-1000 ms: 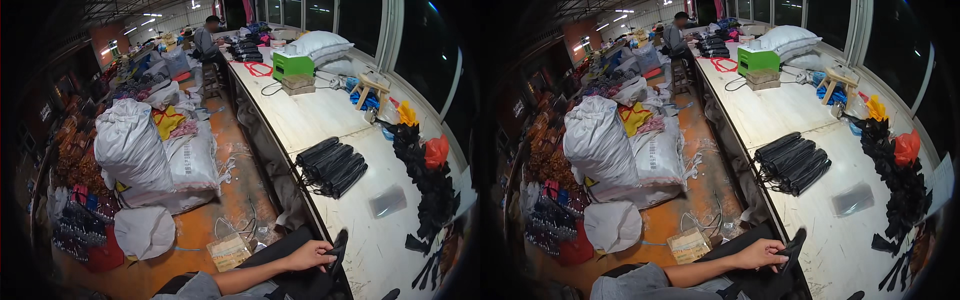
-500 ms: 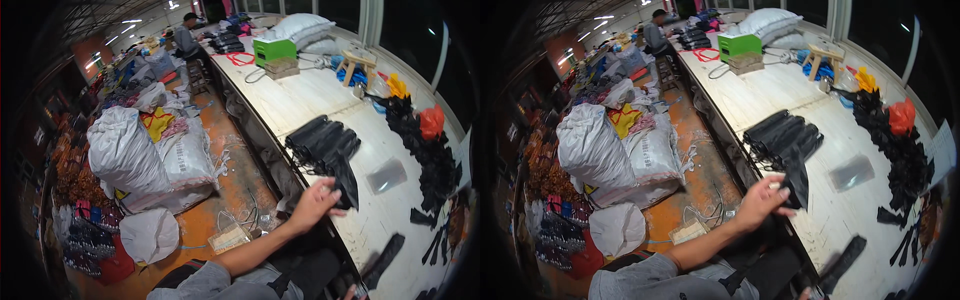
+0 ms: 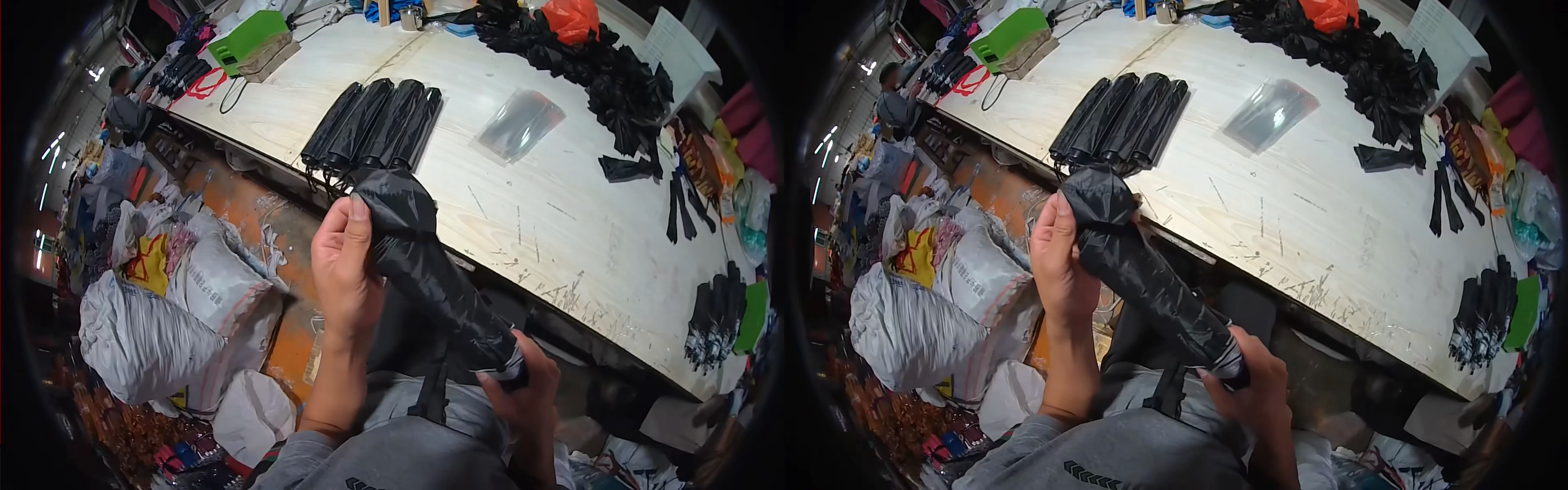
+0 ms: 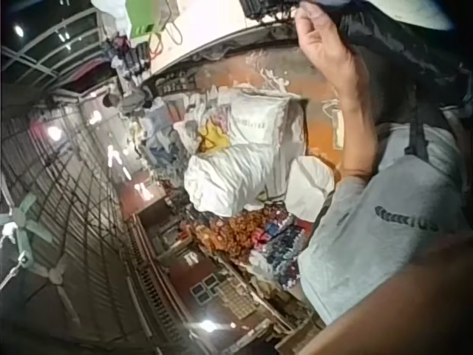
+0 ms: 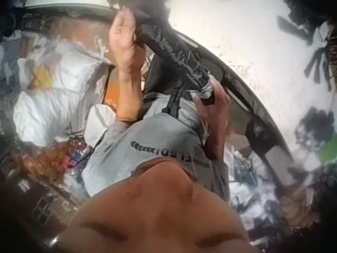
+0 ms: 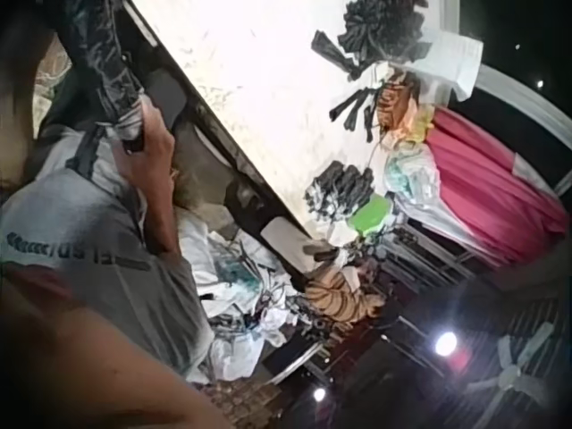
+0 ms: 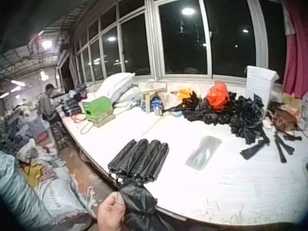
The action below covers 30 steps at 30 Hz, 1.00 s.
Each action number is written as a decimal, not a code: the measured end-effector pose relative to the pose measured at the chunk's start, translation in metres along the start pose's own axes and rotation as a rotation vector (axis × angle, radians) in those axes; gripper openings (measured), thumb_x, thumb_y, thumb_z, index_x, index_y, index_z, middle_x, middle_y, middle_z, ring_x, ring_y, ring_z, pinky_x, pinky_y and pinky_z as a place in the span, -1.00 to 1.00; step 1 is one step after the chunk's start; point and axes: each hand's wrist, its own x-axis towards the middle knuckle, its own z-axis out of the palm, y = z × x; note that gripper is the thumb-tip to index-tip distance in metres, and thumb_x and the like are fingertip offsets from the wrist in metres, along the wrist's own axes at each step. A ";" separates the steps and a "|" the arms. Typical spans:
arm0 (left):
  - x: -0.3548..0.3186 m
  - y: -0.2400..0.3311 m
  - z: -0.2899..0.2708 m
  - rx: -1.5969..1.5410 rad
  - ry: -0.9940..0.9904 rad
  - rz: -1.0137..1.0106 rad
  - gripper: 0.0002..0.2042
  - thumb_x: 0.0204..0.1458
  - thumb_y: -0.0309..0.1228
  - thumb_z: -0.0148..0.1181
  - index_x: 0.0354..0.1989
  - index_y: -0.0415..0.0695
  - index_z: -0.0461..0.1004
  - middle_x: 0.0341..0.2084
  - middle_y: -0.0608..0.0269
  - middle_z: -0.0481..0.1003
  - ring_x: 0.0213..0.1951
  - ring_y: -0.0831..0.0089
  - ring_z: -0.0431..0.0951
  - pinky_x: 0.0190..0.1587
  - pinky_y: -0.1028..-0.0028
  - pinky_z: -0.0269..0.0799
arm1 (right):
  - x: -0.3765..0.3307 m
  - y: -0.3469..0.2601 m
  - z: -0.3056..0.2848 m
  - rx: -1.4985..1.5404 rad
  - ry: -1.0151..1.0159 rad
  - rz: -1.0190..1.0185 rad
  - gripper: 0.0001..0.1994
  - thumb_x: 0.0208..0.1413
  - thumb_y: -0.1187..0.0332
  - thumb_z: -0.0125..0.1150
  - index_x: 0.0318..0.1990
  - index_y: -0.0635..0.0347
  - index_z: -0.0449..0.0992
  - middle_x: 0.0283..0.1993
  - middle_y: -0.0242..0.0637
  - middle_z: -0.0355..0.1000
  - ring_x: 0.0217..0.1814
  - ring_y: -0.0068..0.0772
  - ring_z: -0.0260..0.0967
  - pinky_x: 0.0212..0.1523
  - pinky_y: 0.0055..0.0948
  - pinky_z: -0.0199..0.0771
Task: Folding umbrellas and sliding them into protective plastic sleeves.
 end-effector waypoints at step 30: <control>-0.050 -0.053 -0.027 -0.264 -0.399 -0.457 -0.47 0.11 -0.37 0.24 0.19 -0.39 0.26 -0.02 -0.18 0.53 0.01 -0.02 0.60 0.11 0.11 0.53 | 0.021 -0.003 0.034 1.060 -0.484 0.524 -0.83 0.26 0.49 0.10 -0.08 0.41 0.45 -0.34 -0.21 0.48 -0.48 -0.57 0.31 -0.46 -0.66 0.29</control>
